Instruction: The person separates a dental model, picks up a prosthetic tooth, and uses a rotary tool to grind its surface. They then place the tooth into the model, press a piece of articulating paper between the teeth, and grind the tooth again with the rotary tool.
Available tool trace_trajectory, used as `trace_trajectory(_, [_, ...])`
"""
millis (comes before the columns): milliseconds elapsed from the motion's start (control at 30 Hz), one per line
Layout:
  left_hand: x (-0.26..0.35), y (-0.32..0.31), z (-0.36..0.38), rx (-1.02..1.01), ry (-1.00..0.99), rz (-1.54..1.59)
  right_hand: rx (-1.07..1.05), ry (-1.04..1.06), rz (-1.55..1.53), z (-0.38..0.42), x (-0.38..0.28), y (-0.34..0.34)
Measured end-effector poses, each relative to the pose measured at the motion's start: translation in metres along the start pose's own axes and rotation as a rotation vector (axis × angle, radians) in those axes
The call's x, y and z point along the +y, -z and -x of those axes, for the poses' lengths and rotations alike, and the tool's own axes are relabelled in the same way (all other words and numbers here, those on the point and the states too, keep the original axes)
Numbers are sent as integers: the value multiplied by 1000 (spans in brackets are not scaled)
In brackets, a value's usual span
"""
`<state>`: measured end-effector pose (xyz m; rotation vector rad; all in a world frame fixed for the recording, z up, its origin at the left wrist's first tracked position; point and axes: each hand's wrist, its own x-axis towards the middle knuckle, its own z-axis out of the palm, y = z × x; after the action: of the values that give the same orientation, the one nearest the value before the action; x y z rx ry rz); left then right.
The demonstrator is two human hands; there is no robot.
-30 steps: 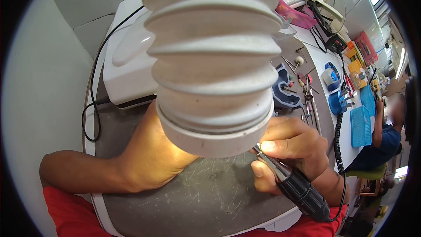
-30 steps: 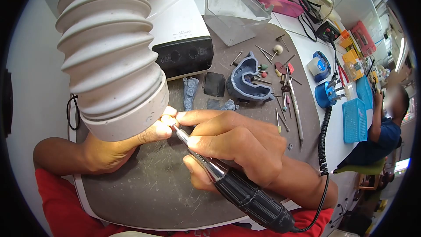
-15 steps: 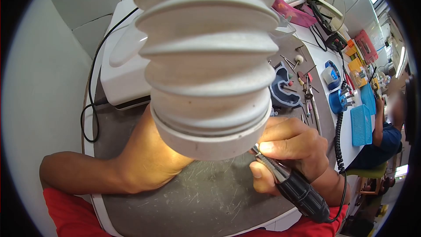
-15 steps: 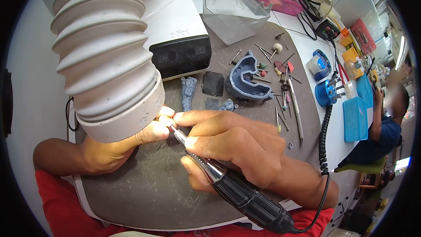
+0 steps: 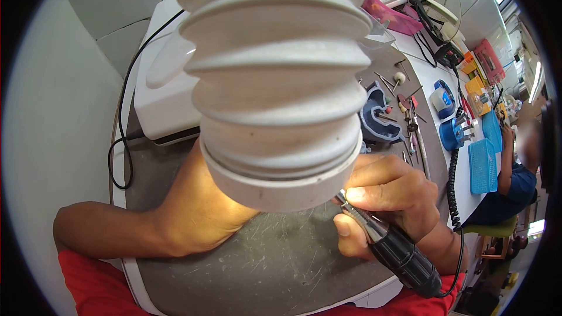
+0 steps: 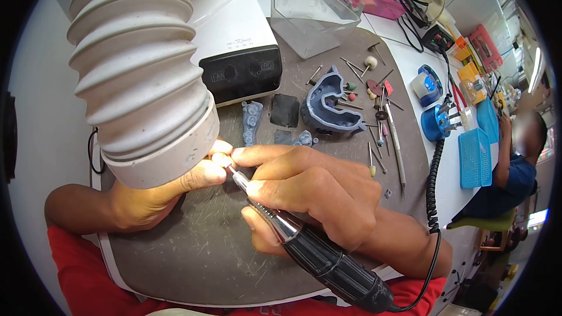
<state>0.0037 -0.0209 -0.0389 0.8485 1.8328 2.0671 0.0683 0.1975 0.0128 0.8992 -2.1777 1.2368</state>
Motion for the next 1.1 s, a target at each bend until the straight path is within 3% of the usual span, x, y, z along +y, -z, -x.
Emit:
trace_trajectory(167, [25, -4, 0, 27, -39, -143, -8, 11, 10, 0, 1, 1])
trace_trajectory(233, [40, -5, -8, 75, 159, -88, 5, 5, 10, 0, 0, -1])
trace_trajectory(467, [25, 1, -3, 6, 153, -84, 24, 18, 19, 2, 2, -2])
trace_trajectory(533, [11, 3, 0, -50, -96, -102, 26, 11, -5, 2, 1, -1])
trace_trajectory(833, [12, 2, 2, 22, 13, -107, 19, 18, -10, 1, 2, -1])
trace_trajectory(1000, [4, -1, 1, 27, -63, -112, 11, 23, 2, 1, 1, 1])
trace_trajectory(1100, [7, 2, 1, -2, -60, -49, -124, -32, 36, 4, -1, 6])
